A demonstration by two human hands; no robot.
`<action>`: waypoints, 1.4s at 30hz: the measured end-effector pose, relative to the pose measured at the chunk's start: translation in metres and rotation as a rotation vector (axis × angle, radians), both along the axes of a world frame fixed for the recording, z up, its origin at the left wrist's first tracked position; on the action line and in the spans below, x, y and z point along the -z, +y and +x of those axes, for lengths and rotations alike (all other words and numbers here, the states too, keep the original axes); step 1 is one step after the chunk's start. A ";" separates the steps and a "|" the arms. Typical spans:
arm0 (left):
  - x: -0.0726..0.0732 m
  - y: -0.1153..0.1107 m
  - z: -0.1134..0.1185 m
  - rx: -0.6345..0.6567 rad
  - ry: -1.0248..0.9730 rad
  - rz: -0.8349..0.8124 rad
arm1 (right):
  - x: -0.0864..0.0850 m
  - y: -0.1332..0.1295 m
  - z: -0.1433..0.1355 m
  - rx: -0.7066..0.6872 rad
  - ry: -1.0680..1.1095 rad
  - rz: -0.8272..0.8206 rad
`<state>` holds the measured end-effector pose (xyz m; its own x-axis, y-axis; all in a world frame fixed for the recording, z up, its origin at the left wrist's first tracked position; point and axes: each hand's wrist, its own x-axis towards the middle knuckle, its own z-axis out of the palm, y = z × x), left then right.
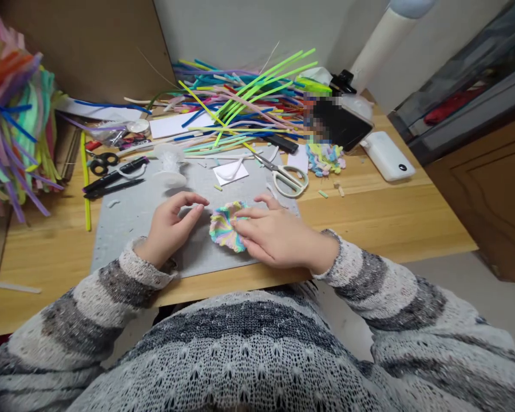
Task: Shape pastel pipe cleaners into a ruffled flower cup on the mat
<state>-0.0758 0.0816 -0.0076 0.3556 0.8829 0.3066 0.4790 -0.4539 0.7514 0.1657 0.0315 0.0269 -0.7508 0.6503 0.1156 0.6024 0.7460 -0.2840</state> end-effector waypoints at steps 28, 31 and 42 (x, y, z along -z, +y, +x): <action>-0.010 -0.004 -0.007 0.493 0.386 0.351 | 0.023 -0.015 -0.021 0.157 -0.042 0.190; -0.007 0.001 -0.004 0.526 0.500 0.424 | 0.030 -0.014 -0.021 0.128 -0.067 0.212; -0.001 -0.032 0.009 0.542 0.551 0.455 | 0.033 0.000 -0.020 -0.107 0.070 0.261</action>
